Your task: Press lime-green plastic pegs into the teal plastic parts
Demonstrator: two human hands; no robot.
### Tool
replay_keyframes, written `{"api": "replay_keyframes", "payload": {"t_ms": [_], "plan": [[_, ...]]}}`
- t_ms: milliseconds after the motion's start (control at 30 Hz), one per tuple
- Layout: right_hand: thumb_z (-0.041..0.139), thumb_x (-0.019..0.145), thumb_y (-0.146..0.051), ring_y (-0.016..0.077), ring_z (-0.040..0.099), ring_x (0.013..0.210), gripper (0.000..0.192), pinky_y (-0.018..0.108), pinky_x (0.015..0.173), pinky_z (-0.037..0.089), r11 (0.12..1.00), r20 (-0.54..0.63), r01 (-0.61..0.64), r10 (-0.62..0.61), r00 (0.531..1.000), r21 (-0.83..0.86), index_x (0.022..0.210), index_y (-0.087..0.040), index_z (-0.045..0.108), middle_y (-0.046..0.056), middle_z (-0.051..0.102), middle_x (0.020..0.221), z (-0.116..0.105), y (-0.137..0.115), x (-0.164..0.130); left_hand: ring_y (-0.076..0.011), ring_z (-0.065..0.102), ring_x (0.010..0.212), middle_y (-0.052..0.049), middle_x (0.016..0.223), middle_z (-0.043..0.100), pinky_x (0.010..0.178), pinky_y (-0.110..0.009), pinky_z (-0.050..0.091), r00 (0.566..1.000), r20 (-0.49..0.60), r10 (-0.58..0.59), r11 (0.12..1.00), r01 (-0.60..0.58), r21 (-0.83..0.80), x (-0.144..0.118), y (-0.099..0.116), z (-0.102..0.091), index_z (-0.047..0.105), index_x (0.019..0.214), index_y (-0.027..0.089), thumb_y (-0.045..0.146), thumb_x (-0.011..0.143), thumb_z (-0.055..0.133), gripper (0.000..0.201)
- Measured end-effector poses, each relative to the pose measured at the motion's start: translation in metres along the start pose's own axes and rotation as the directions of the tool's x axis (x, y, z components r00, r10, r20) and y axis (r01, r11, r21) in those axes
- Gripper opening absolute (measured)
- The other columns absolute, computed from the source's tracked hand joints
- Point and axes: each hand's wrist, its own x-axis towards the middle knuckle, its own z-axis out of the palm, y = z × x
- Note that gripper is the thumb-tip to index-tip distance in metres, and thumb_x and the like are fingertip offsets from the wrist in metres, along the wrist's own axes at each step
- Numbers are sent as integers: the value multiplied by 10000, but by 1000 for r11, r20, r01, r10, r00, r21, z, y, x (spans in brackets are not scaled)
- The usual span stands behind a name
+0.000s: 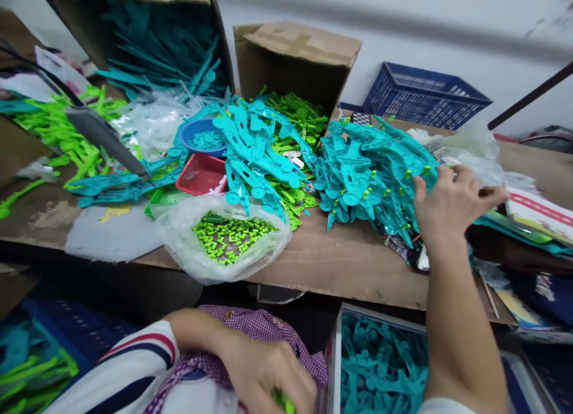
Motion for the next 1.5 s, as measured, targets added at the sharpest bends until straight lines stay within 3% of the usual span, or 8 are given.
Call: {"api": "replay_keyframes", "payload": {"t_ms": [100, 267, 467, 567, 767, 900, 1233, 1500], "plan": [[416, 966, -546, 263, 619, 957, 472, 497, 895, 307, 909, -210, 178, -103, 972, 376, 1004, -157, 681, 160, 711, 999, -19, -52, -82, -126, 561, 684, -68, 776, 648, 666, -236, 450, 902, -398, -166, 984, 179, -4, -45, 8, -20, 752, 823, 157, 589, 872, 584, 467], [493, 958, -413, 213, 663, 859, 275, 365, 791, 478, 458, 142, -38, -197, 970, 888, 914, -212, 675, 73, 721, 908, -34, -168, -213, -52, 387, 477, 39, 599, 496, 469, -197, 272, 546, -655, -522, 852, 366, -375, -114, -31, -20, 718, 902, 117, 662, 805, 621, 563], [534, 934, -479, 253, 642, 1015, 274, 431, 906, 512, 131, 187, -150, -351, 918, 980, 1071, -288, 675, 58, 703, 1078, -71, -268, -162, -43, 331, 448, 77, 586, 444, 428, -205, 202, 409, -660, -630, 775, 377, -507, -134, -68, -15, 664, 945, 125, 700, 753, 642, 606], [464, 953, -535, 274, 595, 1144, 400, 455, 997, 471, 150, 136, -75, -455, 880, 986, 1207, -278, 634, 77, 665, 1198, -58, -307, -117, -42, 333, 440, 86, 582, 435, 418, -204, 186, 412, -638, -651, 759, 362, -540, -130, -71, -19, 651, 990, 135, 706, 713, 674, 636], [582, 905, -442, 418, 410, 1335, 600, 623, 1038, 349, 594, 320, 108, -568, 758, 798, 1432, -180, 465, 199, 398, 1513, 13, -354, -86, -32, 346, 425, 80, 623, 471, 391, -185, 122, 333, -668, -665, 747, 304, -592, -143, -71, -12, 606, 1031, 153, 676, 738, 667, 602], [560, 892, -296, 382, 485, 1252, 561, 574, 1014, 385, 613, 345, 137, -600, 722, 778, 1433, -175, 473, 184, 522, 1399, 29, -359, -75, -23, 328, 404, 80, 626, 475, 378, -181, 70, 280, -691, -667, 745, 214, -632, -161, -84, -5, 554, 928, 169, 688, 721, 673, 571], [547, 866, -460, 271, 572, 1192, 470, 438, 1039, 439, 21, -69, 106, -633, 771, 994, 1275, -235, 606, 58, 642, 1295, -24, -362, -50, -7, 350, 427, 52, 654, 482, 397, -180, 24, 205, -638, -742, 650, -11, -760, -157, -82, -9, 569, 845, 133, 535, 672, 730, 465], [541, 857, -282, 287, 613, 1064, 555, 478, 984, 400, 506, -32, 297, -468, 883, 809, 1401, -290, 431, 92, 665, 1139, -25, -157, -177, 6, 334, 433, 35, 718, 504, 377, -160, 51, 199, -764, -613, 758, -125, -641, -179, -54, 1, 652, 967, 127, 458, 732, 762, 421]]}}
